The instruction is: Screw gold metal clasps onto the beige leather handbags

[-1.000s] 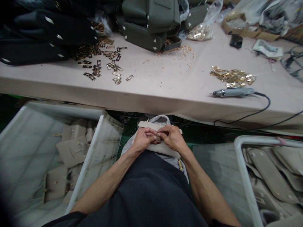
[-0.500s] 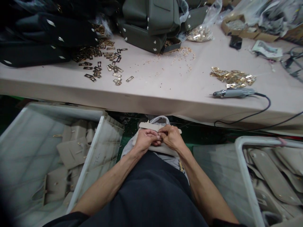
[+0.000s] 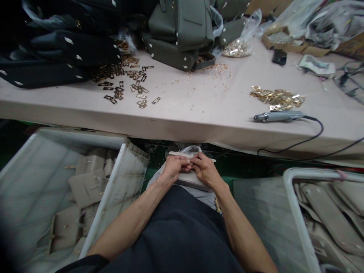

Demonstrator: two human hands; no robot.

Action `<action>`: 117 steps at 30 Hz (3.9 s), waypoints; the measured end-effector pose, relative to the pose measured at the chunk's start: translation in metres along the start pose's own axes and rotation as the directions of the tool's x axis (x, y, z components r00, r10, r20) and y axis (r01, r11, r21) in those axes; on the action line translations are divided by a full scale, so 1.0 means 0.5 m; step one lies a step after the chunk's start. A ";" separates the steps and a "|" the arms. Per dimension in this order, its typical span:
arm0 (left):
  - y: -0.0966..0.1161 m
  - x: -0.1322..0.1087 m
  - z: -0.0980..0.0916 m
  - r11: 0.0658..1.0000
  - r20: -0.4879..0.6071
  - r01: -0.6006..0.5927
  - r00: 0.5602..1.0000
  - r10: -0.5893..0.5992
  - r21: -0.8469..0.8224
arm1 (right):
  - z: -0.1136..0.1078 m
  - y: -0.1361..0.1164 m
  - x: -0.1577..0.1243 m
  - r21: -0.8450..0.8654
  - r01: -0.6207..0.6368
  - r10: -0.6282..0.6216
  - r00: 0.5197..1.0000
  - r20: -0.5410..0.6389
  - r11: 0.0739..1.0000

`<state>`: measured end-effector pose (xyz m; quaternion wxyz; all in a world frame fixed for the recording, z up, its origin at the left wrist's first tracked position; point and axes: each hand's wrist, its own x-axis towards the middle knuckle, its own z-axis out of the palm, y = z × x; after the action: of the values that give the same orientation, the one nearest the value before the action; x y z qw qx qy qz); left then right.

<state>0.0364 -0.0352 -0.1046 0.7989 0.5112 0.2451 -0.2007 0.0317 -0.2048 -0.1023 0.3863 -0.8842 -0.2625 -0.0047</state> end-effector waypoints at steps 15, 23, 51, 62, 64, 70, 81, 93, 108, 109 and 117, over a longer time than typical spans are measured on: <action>-0.005 0.047 -0.006 0.794 0.101 -0.315 0.946 0.309 0.519 | 0.004 0.073 0.036 0.183 -0.115 0.104 0.992 0.068 0.976; 0.026 0.076 0.010 0.402 0.248 -0.474 0.832 0.496 0.783 | 0.008 0.091 0.044 0.131 -0.217 0.212 0.976 0.054 0.967; -0.010 0.149 0.014 0.614 0.190 -0.356 0.928 0.320 0.704 | 0.040 0.142 0.055 0.274 -0.445 0.454 0.890 0.034 0.852; 0.001 0.142 0.019 0.598 0.162 -0.328 0.935 0.315 0.731 | 0.035 0.120 0.044 -0.210 -0.317 0.312 0.948 -0.057 0.925; 0.005 0.122 0.019 0.603 0.125 -0.296 0.943 0.310 0.740 | 0.033 0.107 0.040 -0.190 -0.291 0.304 0.952 0.042 0.938; 0.019 0.060 -0.001 0.615 0.009 -0.204 0.953 0.304 0.762 | 0.051 0.065 0.026 -0.066 -0.260 0.266 0.958 0.104 0.963; -0.006 0.061 -0.033 0.776 -0.030 -0.124 0.983 0.182 0.618 | 0.061 0.072 0.060 0.445 -0.389 0.340 0.921 0.189 0.807; -0.021 0.079 -0.044 0.827 -0.075 -0.102 0.983 0.171 0.552 | 0.082 0.092 0.053 0.498 -0.400 0.351 0.916 0.194 0.769; -0.022 0.060 -0.030 0.870 0.094 -0.029 0.995 -0.020 0.493 | 0.093 0.108 0.038 0.588 -0.459 0.451 0.876 0.172 0.666; -0.023 0.059 -0.027 0.869 0.099 -0.020 0.995 -0.034 0.495 | 0.094 0.110 0.036 0.596 -0.467 0.463 0.869 0.174 0.653; -0.026 0.051 -0.009 0.876 0.031 0.029 0.998 -0.050 0.481 | 0.068 0.094 0.066 0.554 -0.549 0.433 0.835 0.338 0.626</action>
<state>0.0485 -0.0379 -0.1307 0.6481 0.6838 0.1810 -0.2822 0.0758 -0.1928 -0.1513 0.6215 -0.7364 -0.0285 0.2657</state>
